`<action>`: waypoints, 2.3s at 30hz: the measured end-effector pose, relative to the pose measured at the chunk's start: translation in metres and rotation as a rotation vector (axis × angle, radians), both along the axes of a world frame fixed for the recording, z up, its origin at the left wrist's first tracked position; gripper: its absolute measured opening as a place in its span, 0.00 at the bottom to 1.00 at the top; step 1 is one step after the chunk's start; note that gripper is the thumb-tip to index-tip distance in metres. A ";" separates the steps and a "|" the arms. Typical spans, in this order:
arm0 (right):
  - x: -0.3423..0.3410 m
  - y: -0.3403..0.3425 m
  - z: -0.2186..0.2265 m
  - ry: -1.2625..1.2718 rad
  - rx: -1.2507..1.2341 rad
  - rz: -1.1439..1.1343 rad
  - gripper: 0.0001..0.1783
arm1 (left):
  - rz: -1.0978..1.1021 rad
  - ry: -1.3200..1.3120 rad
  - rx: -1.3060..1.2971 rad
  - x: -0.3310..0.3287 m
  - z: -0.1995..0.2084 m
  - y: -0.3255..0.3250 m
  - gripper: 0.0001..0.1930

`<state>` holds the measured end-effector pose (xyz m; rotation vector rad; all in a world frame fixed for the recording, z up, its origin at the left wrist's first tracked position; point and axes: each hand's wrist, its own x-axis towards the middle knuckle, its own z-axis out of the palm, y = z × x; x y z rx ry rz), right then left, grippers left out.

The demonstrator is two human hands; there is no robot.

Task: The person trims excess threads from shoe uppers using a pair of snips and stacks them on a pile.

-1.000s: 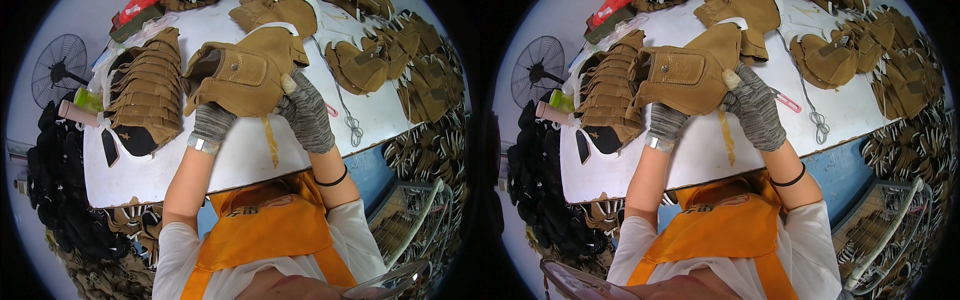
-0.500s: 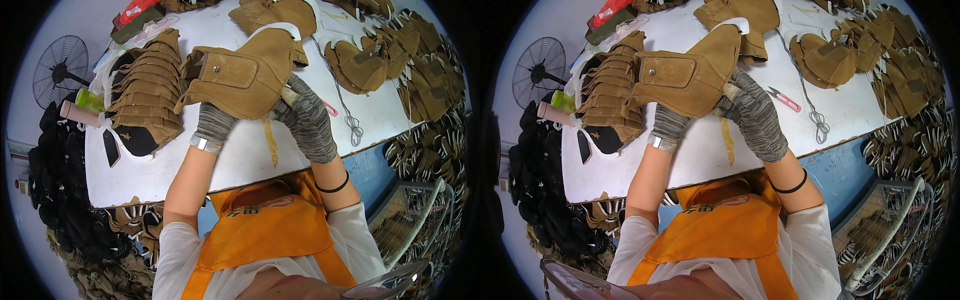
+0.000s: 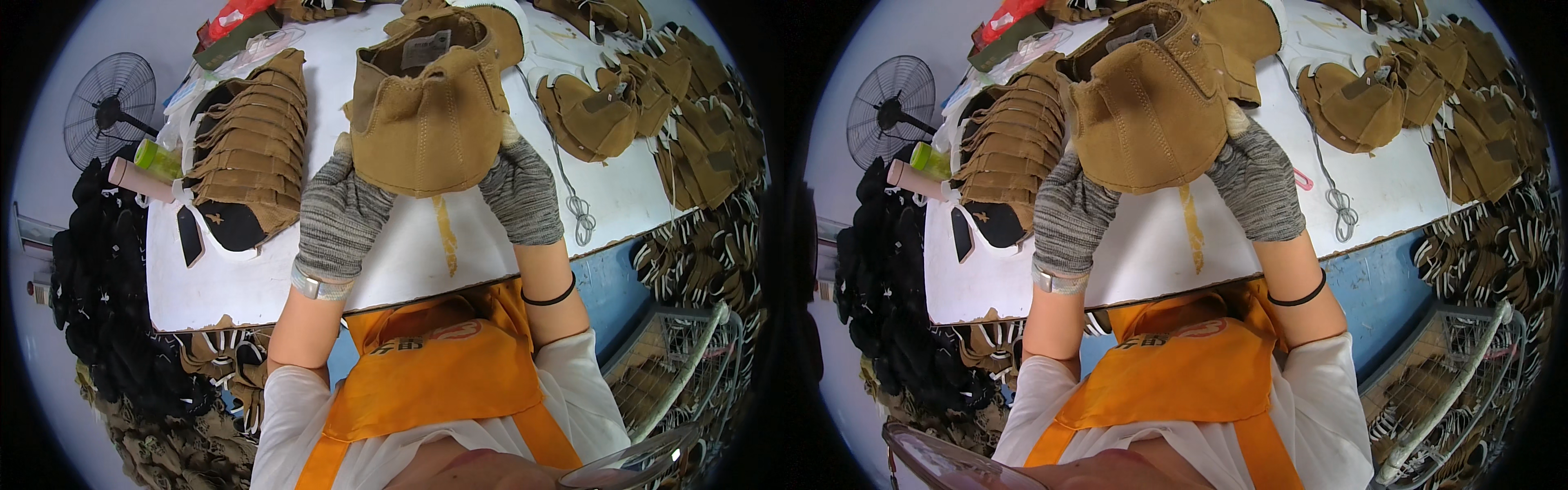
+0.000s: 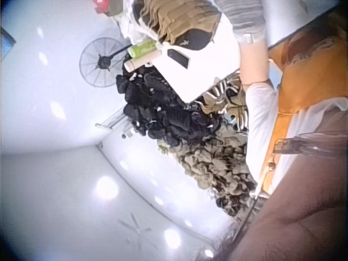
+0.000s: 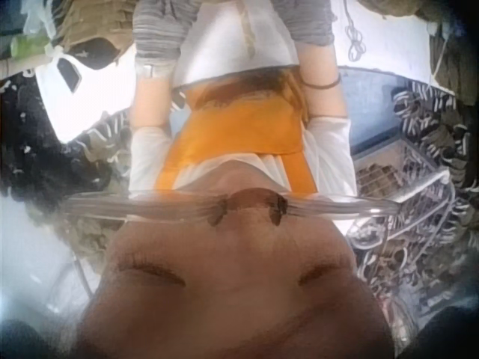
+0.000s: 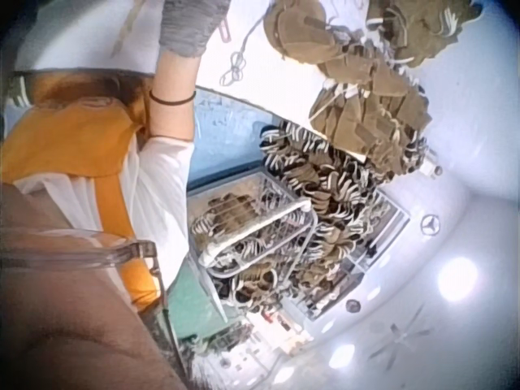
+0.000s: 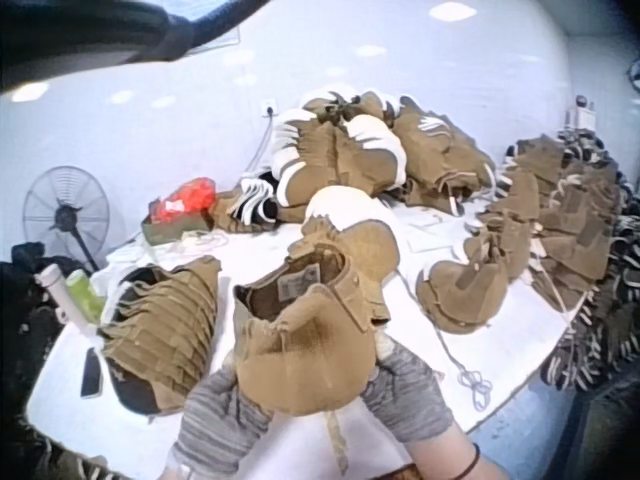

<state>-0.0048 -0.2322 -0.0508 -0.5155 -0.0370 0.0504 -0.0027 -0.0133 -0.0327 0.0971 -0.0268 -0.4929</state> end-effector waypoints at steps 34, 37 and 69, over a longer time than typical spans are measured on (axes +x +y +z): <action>-0.001 0.012 -0.045 0.063 -0.677 0.150 0.33 | 0.413 0.198 0.507 -0.029 -0.063 0.029 0.17; -0.008 0.013 -0.051 -0.072 -1.273 -0.076 0.29 | 0.651 -0.036 0.694 -0.039 -0.068 0.038 0.18; 0.114 -0.088 -0.005 -0.191 -1.549 -0.592 0.19 | 1.128 -1.177 2.137 -0.071 -0.012 0.018 0.20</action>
